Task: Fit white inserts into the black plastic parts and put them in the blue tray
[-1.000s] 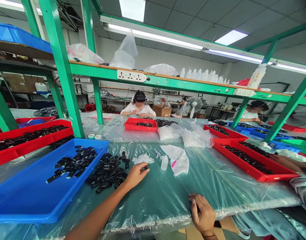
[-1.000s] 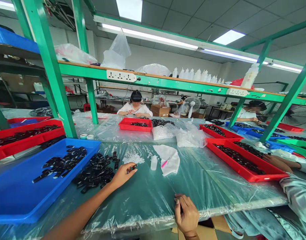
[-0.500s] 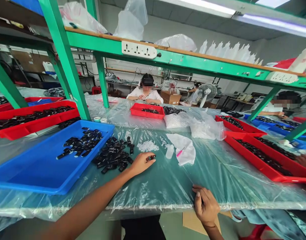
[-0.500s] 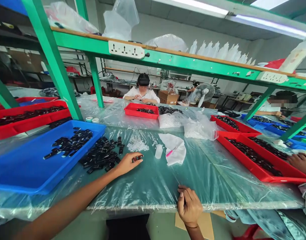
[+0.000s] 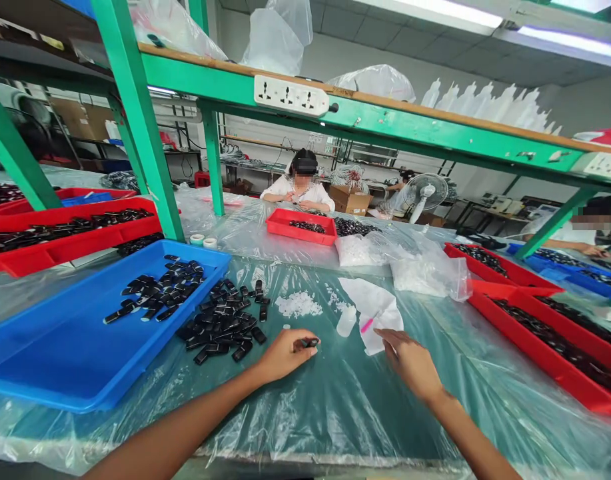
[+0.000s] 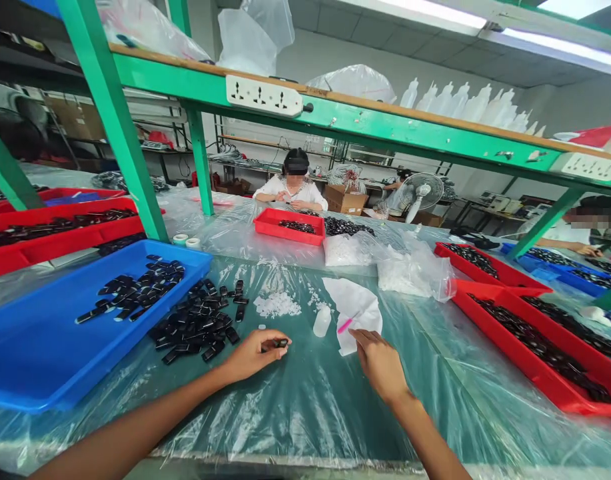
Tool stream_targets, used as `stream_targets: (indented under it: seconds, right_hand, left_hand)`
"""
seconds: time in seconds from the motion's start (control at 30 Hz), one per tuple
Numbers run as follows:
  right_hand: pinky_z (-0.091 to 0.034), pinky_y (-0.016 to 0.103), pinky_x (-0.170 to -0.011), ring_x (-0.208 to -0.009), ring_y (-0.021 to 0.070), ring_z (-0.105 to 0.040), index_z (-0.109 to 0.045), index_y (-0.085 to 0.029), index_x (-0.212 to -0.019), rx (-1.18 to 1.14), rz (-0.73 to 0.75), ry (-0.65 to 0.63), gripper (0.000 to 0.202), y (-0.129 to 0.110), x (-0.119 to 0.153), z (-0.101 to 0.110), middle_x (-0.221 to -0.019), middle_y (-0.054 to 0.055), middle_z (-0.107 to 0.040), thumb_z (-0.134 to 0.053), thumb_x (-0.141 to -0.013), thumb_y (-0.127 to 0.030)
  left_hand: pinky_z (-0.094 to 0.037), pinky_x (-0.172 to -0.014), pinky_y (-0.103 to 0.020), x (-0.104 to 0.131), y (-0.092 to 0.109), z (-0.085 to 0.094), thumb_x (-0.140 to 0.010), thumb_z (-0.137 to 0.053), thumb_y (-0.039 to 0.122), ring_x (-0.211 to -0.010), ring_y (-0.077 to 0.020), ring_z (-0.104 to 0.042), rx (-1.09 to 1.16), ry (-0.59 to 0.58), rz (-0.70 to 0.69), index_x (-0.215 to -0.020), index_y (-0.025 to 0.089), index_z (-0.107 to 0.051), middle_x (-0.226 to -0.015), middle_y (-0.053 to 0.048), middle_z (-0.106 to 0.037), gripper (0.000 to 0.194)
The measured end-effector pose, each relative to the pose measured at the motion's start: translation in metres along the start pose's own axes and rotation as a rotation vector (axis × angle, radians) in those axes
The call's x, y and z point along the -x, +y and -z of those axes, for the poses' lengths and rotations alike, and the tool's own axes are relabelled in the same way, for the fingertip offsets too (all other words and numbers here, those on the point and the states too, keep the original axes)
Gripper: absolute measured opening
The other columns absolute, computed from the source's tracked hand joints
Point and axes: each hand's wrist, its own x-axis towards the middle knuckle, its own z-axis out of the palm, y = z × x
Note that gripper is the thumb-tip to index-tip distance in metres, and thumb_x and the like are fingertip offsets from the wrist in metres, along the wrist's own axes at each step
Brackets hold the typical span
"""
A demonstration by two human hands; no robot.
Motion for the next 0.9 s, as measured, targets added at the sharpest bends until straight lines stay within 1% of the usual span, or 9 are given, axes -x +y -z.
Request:
stream_targets:
  seconds: [0.13,0.3,0.4,0.5,0.6,0.67,0.73,0.8,0.9]
  right_hand:
    - [-0.044,0.032,-0.071,-0.085,0.0219,-0.062,-0.066,-0.02,-0.097,0.055,0.128,-0.053,0.042,0.014,-0.043,-0.022,-0.094,0.007,-0.069,-0.041,-0.074,0.005]
    - [-0.04,0.028,-0.062,-0.067,0.0181,-0.06,-0.064,-0.017,-0.071,0.021,0.223,-0.014,0.019,0.021,-0.059,-0.036,-0.07,0.004,-0.066,-0.051,-0.073,-0.002]
    - [-0.037,0.026,-0.057,-0.061,0.0171,-0.058,-0.063,-0.021,-0.072,-0.049,0.18,0.106,0.01,0.027,-0.064,-0.024,-0.066,0.003,-0.064,-0.055,-0.075,-0.015]
    - [-0.036,0.026,-0.053,-0.057,0.0157,-0.057,-0.06,-0.022,-0.086,-0.155,0.021,0.338,0.011,0.022,-0.074,-0.002,-0.074,0.003,-0.064,-0.053,-0.082,-0.029]
    - [-0.041,0.026,-0.054,-0.064,0.0162,-0.059,-0.05,-0.02,-0.096,-0.369,-0.123,0.615,0.017,-0.008,-0.087,0.013,-0.081,0.005,-0.06,-0.046,-0.088,-0.034]
    - [-0.047,0.029,-0.057,-0.063,0.0148,-0.06,-0.039,-0.021,-0.102,-0.565,-0.118,0.696,0.015,-0.04,-0.093,0.014,-0.085,0.005,-0.056,-0.031,-0.093,-0.03]
    - [-0.049,0.03,-0.057,-0.057,0.0138,-0.06,-0.037,-0.022,-0.1,-0.76,-0.08,0.679,0.011,-0.073,-0.093,0.009,-0.079,0.002,-0.056,-0.029,-0.094,-0.027]
    - [-0.05,0.034,-0.059,-0.06,0.0153,-0.061,-0.041,-0.022,-0.096,-1.186,-0.03,0.592,0.005,-0.099,-0.087,0.001,-0.078,0.002,-0.059,-0.039,-0.091,-0.025]
    - [-0.05,0.035,-0.062,-0.062,0.0155,-0.062,-0.044,-0.022,-0.099,-1.353,-0.031,0.584,0.008,-0.116,-0.07,-0.013,-0.078,0.002,-0.063,-0.041,-0.091,-0.025]
  left_hand:
    - [-0.048,-0.069,-0.023,0.002,0.007,0.002,-0.081,-0.056,0.027,-0.08,-0.0168,-0.062,0.096,-0.038,0.038,-0.098,0.016,-0.068,-0.096,-0.006,-0.068,0.023]
    - [-0.048,-0.069,-0.022,0.004,0.009,0.001,-0.079,-0.058,0.024,-0.078,-0.0162,-0.063,0.078,-0.021,0.059,-0.097,0.017,-0.069,-0.092,-0.005,-0.069,0.022]
    - [-0.047,-0.066,-0.02,0.005,0.009,-0.001,-0.079,-0.058,0.024,-0.078,-0.0158,-0.063,0.061,-0.025,0.073,-0.096,0.018,-0.069,-0.092,-0.004,-0.068,0.022]
    - [-0.046,-0.063,-0.019,0.005,0.009,0.0,-0.079,-0.058,0.025,-0.077,-0.016,-0.063,0.034,-0.023,0.081,-0.096,0.02,-0.069,-0.093,-0.004,-0.068,0.021]
    - [-0.047,-0.064,-0.02,0.005,0.009,0.0,-0.079,-0.057,0.027,-0.078,-0.0166,-0.063,0.044,-0.017,0.09,-0.096,0.019,-0.069,-0.093,-0.005,-0.068,0.022]
    - [-0.047,-0.065,-0.021,0.004,0.008,0.001,-0.08,-0.057,0.028,-0.078,-0.0171,-0.063,0.056,-0.007,0.103,-0.097,0.019,-0.069,-0.093,-0.006,-0.068,0.023]
    - [-0.048,-0.065,-0.021,0.004,0.007,0.001,-0.079,-0.058,0.03,-0.077,-0.0172,-0.063,0.054,0.013,0.118,-0.097,0.018,-0.069,-0.093,-0.006,-0.068,0.024]
    - [-0.048,-0.064,-0.021,0.003,0.007,0.002,-0.079,-0.058,0.03,-0.075,-0.0172,-0.062,0.044,0.032,0.127,-0.097,0.017,-0.069,-0.091,-0.007,-0.068,0.024]
    - [-0.048,-0.064,-0.021,0.003,0.008,0.002,-0.078,-0.059,0.028,-0.075,-0.0172,-0.063,0.046,0.034,0.133,-0.097,0.017,-0.069,-0.089,-0.007,-0.069,0.024]
